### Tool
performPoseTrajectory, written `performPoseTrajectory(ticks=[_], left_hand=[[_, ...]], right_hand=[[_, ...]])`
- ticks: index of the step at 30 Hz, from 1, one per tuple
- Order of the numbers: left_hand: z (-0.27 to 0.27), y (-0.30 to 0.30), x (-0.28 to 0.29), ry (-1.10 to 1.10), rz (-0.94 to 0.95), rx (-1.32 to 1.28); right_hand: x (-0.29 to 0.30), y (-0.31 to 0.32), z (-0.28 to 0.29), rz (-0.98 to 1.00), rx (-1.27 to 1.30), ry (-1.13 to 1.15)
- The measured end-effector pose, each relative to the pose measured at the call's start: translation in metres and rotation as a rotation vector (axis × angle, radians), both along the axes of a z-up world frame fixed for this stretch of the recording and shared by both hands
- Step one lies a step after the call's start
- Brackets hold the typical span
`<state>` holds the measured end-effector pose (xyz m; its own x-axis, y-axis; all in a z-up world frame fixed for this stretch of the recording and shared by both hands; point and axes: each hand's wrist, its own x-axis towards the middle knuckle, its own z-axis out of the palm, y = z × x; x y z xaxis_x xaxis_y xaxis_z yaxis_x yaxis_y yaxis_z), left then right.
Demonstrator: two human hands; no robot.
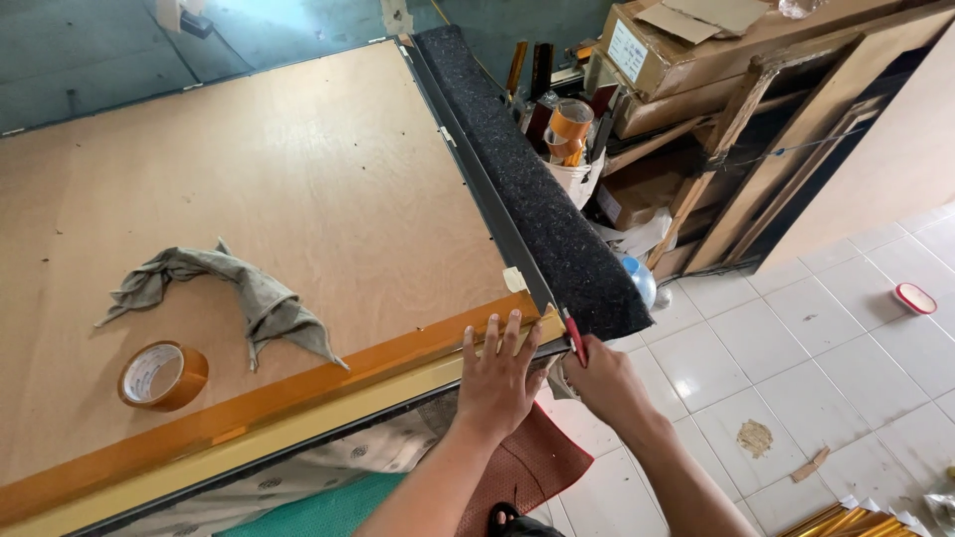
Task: Applying adhesive tape to the edges of a picture frame backing, smoothing it with a cloth, and peeling the backing.
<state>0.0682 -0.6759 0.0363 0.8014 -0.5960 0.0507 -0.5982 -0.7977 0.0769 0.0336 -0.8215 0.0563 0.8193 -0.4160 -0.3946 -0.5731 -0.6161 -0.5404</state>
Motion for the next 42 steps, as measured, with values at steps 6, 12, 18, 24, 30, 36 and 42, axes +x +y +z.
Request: performPoseTrajectory(ticks=[6,12,18,24,30,36,42], left_hand=[[0.017,0.0,-0.002,0.134,0.011,0.034],[0.011,-0.001,-0.001,0.106,0.015,0.03],[0.008,-0.002,-0.002,0.097,0.019,0.032],[0.01,-0.004,-0.001,0.126,0.021,0.058],[0.017,-0.002,-0.002,0.17,0.024,0.061],[0.021,-0.003,-0.005,0.154,0.033,0.061],[0.014,-0.005,-0.003,0.098,0.029,0.097]], right_hand=[[0.036,-0.006,-0.009,-0.157,0.089,-0.23],[0.046,0.002,-0.027,-0.262,0.163,-0.203],[0.05,0.005,-0.041,-0.397,0.214,-0.239],[0.069,0.0,-0.053,-0.435,0.138,-0.148],[0.059,-0.01,-0.06,-0.545,0.474,-0.35],[0.057,-0.031,-0.096,-0.606,0.552,-0.306],[0.059,-0.012,-0.062,-0.508,0.306,-0.286]])
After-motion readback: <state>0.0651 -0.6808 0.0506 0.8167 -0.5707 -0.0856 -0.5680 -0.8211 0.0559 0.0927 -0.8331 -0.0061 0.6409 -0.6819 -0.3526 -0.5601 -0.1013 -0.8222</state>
